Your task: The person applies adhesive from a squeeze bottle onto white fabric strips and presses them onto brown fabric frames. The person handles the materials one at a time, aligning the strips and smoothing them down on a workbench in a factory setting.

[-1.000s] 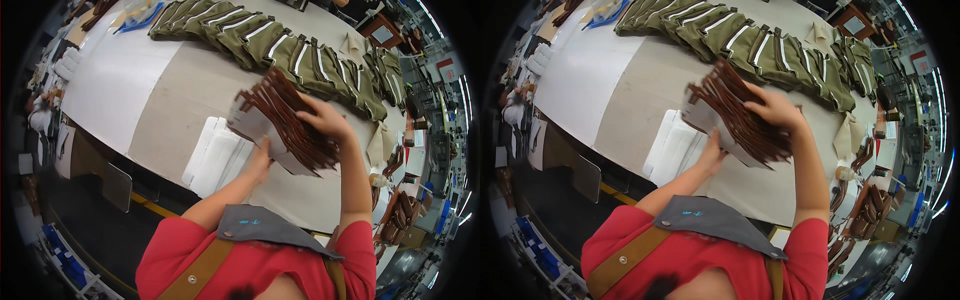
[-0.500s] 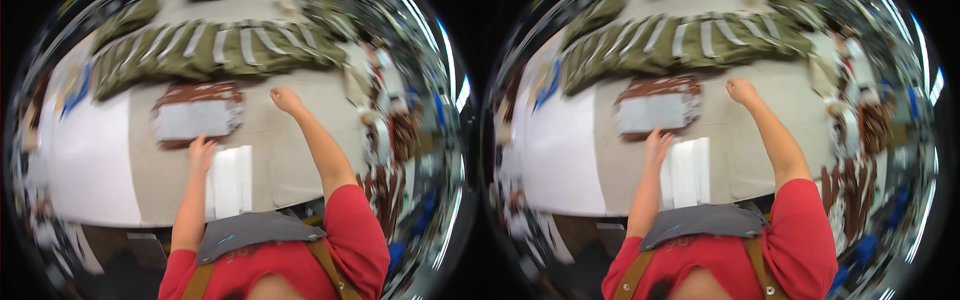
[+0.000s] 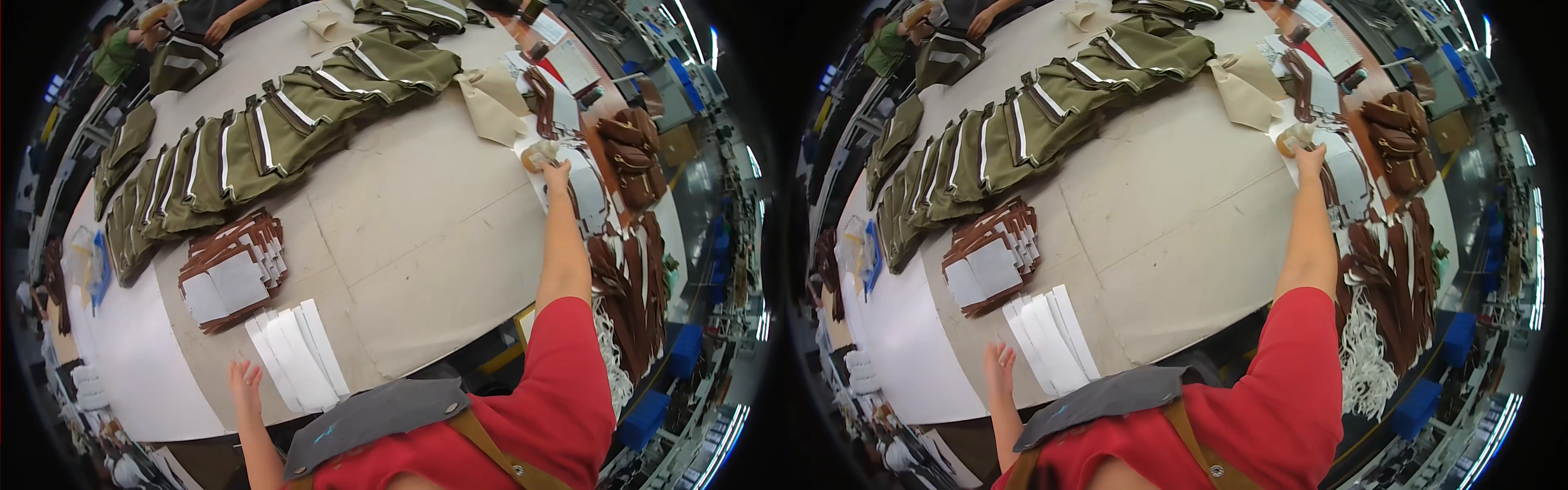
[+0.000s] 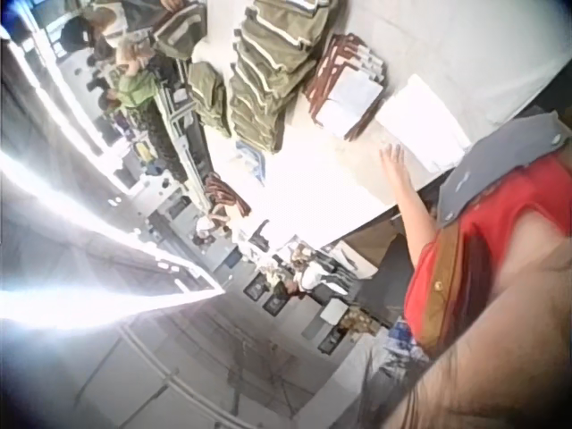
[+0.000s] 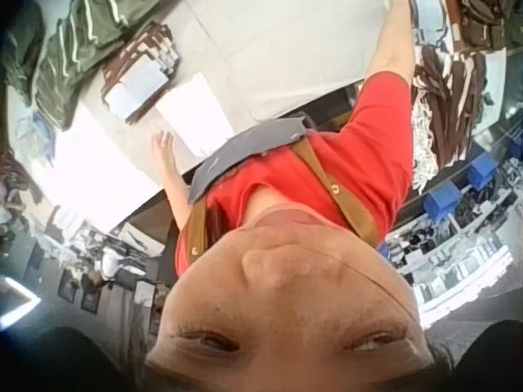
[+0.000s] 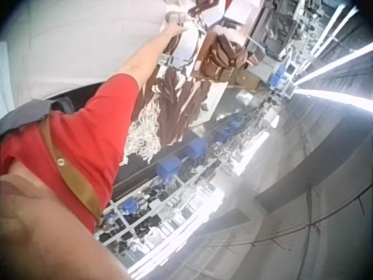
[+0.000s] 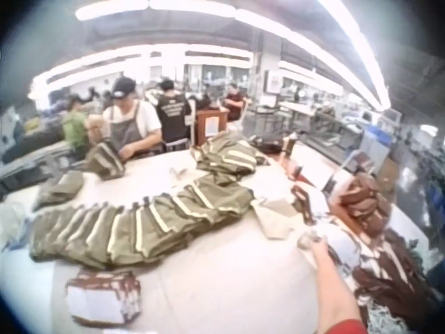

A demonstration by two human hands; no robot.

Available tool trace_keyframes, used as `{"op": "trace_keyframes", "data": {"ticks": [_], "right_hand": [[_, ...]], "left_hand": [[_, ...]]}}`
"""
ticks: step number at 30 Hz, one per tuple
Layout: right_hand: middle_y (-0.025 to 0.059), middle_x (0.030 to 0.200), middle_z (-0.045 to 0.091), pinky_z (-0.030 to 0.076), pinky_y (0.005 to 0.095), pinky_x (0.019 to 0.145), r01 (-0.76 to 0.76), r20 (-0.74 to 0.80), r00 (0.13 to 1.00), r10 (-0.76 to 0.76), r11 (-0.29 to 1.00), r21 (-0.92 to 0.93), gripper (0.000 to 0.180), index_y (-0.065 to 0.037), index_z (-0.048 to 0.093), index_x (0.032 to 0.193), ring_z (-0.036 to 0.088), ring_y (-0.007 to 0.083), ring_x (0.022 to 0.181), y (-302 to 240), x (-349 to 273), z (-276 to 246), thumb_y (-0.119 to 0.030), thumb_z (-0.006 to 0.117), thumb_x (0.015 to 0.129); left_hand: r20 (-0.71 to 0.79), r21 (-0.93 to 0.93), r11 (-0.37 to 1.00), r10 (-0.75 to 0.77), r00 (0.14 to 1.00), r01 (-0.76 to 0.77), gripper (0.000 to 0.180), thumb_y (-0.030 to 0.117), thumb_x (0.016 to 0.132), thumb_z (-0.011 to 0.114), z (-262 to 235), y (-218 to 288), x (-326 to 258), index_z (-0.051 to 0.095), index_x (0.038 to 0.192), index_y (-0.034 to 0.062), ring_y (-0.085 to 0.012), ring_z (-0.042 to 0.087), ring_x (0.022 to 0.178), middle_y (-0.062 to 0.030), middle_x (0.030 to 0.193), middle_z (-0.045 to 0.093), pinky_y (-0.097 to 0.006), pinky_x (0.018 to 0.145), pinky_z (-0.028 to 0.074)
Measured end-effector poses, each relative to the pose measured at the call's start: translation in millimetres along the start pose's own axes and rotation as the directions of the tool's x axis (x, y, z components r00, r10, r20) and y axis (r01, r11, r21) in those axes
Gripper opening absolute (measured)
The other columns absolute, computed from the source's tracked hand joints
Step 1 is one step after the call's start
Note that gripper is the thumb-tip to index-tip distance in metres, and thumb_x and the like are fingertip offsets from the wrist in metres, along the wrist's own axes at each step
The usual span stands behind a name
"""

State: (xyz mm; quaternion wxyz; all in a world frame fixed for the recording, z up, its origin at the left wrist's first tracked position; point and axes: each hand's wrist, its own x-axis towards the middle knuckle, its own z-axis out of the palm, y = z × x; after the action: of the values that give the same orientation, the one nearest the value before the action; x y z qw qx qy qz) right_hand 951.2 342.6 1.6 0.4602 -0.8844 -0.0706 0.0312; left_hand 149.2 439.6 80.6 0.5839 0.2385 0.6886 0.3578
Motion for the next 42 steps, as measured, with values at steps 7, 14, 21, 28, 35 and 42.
{"op": "trace_keyframes", "data": {"ticks": [7, 14, 21, 28, 35, 42], "right_hand": [[0.0134, 0.114, 0.052, 0.040, 0.0321, 0.088, -0.076, 0.119, 0.992, 0.038, 0.940, 0.334, 0.072, 0.003, 0.039, 0.122, 0.052, 0.0224, 0.101, -16, 20, 34, -0.023, 0.076, 0.066], [0.0074, 0.111, 0.052, 0.041, 0.0293, 0.086, -0.053, 0.693, 0.622, -0.364, 0.863, 0.502, 0.044, -0.004, 0.046, 0.118, 0.051, 0.0159, 0.099, -106, -200, 19, -0.021, 0.064, 0.081], [0.0083, 0.106, 0.050, 0.040, 0.0335, 0.087, 0.407, 0.563, 0.266, -0.782, 0.621, 0.670, 0.057, -0.002, 0.046, 0.113, 0.049, 0.0219, 0.100, -202, -499, 37, -0.013, 0.075, 0.066], [0.0128, 0.107, 0.049, 0.042, 0.0342, 0.083, 0.603, 0.691, 0.151, -0.707, 0.620, 0.502, 0.056, -0.002, 0.045, 0.111, 0.050, 0.0261, 0.100, -184, -708, 149, -0.024, 0.074, 0.068], [0.0167, 0.100, 0.059, 0.047, 0.0357, 0.073, 0.741, 0.958, 0.142, -0.249, 0.669, 0.063, 0.045, 0.000, 0.053, 0.109, 0.060, 0.0289, 0.083, -166, -739, 141, -0.027, 0.065, 0.076], [0.0099, 0.075, 0.064, 0.048, 0.0295, 0.066, 0.584, 0.611, -0.615, 0.499, 0.809, -0.074, 0.027, 0.001, 0.064, 0.089, 0.060, 0.0154, 0.076, -133, -786, 63, -0.024, 0.053, 0.081]], "left_hand": [[-0.231, 0.166, 0.955, -0.203, 0.952, 0.244, 0.051, 0.022, 0.086, 0.053, -78, -78, -89, 0.033, 0.130, 0.0056, -0.0232, 0.057, 0.088, -0.0139, 0.108, 0.051, -0.032, 0.071, 0.048], [0.206, 0.748, 0.663, -0.258, 0.944, 0.018, 0.025, 0.022, 0.089, 0.052, -151, -167, -104, 0.056, 0.100, -0.0007, -0.0134, 0.054, 0.070, -0.0068, 0.079, 0.060, -0.028, 0.063, 0.045], [0.191, 0.705, 0.709, -0.143, 0.971, -0.034, 0.032, 0.022, 0.089, 0.053, -221, -150, -55, 0.053, 0.111, -0.0010, -0.0143, 0.056, 0.077, -0.0080, 0.089, 0.061, -0.028, 0.072, 0.046], [-0.108, 0.667, 0.745, 0.071, 0.992, 0.019, 0.028, 0.021, 0.085, 0.055, -417, -170, -22, 0.059, 0.103, 0.0005, -0.0233, 0.061, 0.093, -0.0143, 0.099, 0.063, -0.032, 0.081, 0.046], [-0.141, 0.842, 0.471, -0.279, 0.950, 0.264, 0.028, 0.025, 0.082, 0.058, -506, -173, -45, 0.061, 0.099, 0.0024, -0.0266, 0.060, 0.094, -0.0155, 0.098, 0.063, -0.034, 0.083, 0.045], [0.194, 0.831, 0.434, 0.363, 0.911, -0.349, 0.025, 0.012, 0.081, 0.055, -457, -37, -10, 0.056, 0.104, 0.0048, -0.0316, 0.053, 0.096, -0.0149, 0.104, 0.054, -0.038, 0.082, 0.043]]}}
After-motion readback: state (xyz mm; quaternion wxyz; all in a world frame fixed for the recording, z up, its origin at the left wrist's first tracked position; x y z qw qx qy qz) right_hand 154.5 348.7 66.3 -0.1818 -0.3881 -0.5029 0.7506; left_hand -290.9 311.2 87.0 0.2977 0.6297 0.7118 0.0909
